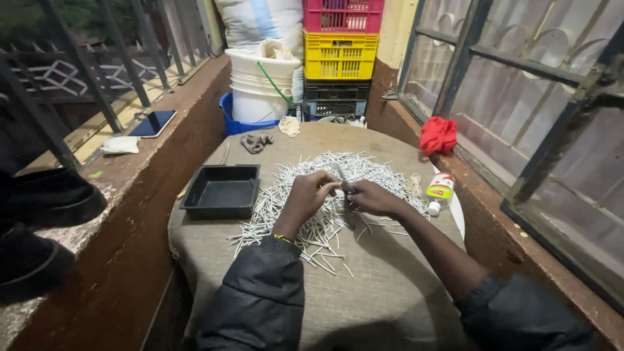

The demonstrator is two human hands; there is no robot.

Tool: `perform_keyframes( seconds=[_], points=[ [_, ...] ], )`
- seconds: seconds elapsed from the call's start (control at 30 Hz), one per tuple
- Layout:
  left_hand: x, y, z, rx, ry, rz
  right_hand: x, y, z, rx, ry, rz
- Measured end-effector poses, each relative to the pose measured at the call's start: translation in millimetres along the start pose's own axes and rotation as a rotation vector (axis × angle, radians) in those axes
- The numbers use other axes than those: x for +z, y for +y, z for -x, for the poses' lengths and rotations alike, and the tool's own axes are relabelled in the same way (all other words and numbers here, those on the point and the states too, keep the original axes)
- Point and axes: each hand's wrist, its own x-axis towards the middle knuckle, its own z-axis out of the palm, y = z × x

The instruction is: The person sits on the floor at a low table and uses pliers to cut a large pile of white wire into smaller pieces. They repeatedly pick up wire strands, cut them, and drop the pieces back onto the table.

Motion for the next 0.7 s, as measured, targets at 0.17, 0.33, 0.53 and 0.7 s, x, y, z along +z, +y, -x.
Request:
perform_keyframes(
  seconds=[0.17,0.33,0.53,0.7],
  points=[
    [3,-6,-1,0.012,0.012,0.006,0,-12,6,-0.054,0.069,0.306],
    [7,-24,2,0.002,0.027,-0.007,19,-95,80,-0.117,0.027,0.023],
    [9,-18,4,0.059,-0.007,-0.02,28,-50,49,0.076,0.114,-0.116],
    [5,-10,4,0.057,0.041,-0.031,29,-61,49,0.147,0.088,-0.081]
  ],
)
